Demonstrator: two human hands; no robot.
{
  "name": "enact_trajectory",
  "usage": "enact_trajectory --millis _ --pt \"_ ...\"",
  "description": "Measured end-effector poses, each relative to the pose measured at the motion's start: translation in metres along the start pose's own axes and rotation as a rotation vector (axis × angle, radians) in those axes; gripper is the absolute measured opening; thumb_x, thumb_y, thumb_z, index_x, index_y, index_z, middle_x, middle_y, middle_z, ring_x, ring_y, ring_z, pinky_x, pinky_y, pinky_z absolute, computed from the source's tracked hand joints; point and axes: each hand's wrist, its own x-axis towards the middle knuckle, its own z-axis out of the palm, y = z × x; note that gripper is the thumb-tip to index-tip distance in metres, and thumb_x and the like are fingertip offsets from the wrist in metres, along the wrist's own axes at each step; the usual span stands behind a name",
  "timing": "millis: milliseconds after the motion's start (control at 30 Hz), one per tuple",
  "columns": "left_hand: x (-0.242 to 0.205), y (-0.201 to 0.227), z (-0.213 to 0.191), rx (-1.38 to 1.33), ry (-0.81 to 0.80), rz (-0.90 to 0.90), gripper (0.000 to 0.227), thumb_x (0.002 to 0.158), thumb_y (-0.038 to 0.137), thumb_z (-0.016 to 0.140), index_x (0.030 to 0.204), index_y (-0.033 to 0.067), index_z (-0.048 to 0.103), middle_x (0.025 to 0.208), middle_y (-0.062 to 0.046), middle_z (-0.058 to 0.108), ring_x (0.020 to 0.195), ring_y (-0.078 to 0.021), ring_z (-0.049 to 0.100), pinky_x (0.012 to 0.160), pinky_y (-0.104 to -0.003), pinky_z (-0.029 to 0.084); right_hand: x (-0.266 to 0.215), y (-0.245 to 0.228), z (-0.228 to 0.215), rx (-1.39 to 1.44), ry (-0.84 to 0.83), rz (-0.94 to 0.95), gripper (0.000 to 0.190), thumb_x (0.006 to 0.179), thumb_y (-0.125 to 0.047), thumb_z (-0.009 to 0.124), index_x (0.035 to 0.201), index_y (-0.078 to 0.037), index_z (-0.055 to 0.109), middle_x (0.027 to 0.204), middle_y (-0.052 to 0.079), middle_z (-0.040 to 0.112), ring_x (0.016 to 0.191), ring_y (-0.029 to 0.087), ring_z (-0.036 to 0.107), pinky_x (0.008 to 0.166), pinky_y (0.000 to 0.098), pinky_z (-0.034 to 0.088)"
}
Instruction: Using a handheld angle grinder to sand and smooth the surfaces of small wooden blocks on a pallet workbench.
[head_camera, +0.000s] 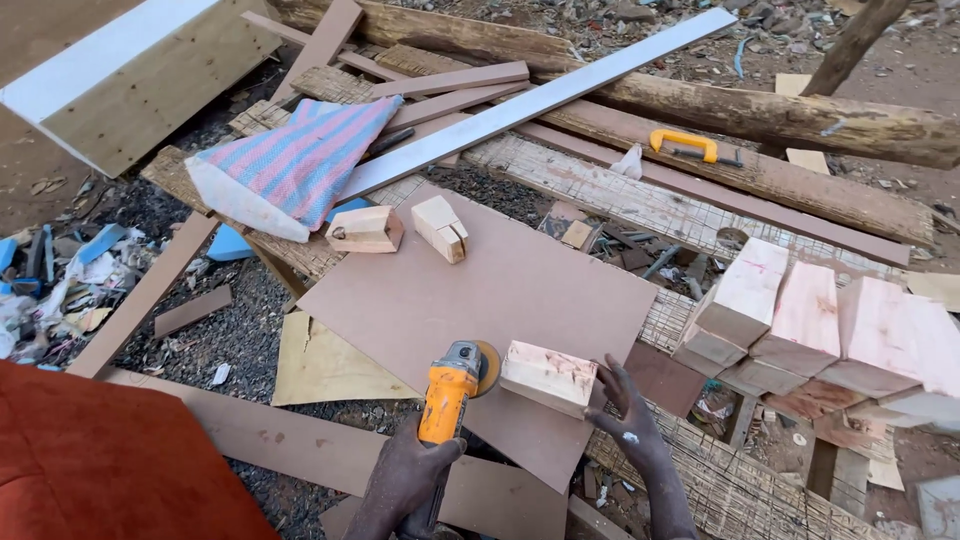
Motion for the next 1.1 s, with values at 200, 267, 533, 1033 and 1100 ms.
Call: enact_trajectory --millis 200,267,533,1033,1100 --pt "0.006 0.015 0.013 0.068 -0.045 0.075 0.058 0.088 0.06 0.084 0.132 0.0227 0.078 0.112 -0.003 0.084 0.097 -0.0222 0.078 0.086 -0.041 0.056 0.007 0.026 0.012 -0.286 0.139 -0.033 0.123 0.094 0.005 0.095 0.192 -0.04 0.035 0.203 0.011 0.031 0.183 0.038 0.034 0.146 0.0711 0.032" --pt "0.002 0.023 0.019 0.089 -0.056 0.063 0.06 0.089 0.062 0.084 0.135 0.0234 0.076 0.116 -0.004 0.085 0.102 -0.0235 0.079 0.088 -0.041 0.056 -0.028 -0.031 0.042 -0.173 0.307 -0.014 0.097 0.099 -0.02 0.082 0.187 -0.024 0.042 0.192 0.015 0.044 0.171 0.037 0.049 0.137 0.0646 0.047" --pt "0.001 0.041 0.035 0.039 -0.007 0.059 0.084 0.084 0.068 0.081 0.152 0.02 0.066 0.137 -0.006 0.09 0.126 -0.0293 0.086 0.099 -0.048 0.063 -0.064 -0.096 0.181 0.827 -0.184 0.267 0.08 0.11 -0.051 0.061 0.171 -0.002 0.073 0.158 0.025 0.086 0.135 0.039 0.079 0.109 0.056 0.061" --pt "0.04 0.007 0.009 -0.383 0.007 0.087 0.09 0.082 0.056 0.086 0.164 0.0222 0.068 0.134 -0.003 0.09 0.117 -0.0215 0.088 0.099 -0.04 0.066 -0.015 -0.106 0.232 0.836 -0.378 0.309 0.071 0.102 -0.048 0.082 0.153 0.003 0.077 0.143 0.019 0.085 0.131 0.031 0.081 0.122 0.047 0.064" --pt "0.041 0.011 -0.004 -0.302 -0.009 0.061 0.069 0.093 0.065 0.08 0.147 0.0224 0.074 0.121 -0.001 0.092 0.105 -0.019 0.089 0.091 -0.039 0.065 -0.009 -0.119 0.237 0.584 -0.301 0.182 0.065 0.108 -0.039 0.078 0.152 0.009 0.079 0.145 0.022 0.087 0.132 0.03 0.083 0.123 0.0425 0.065"
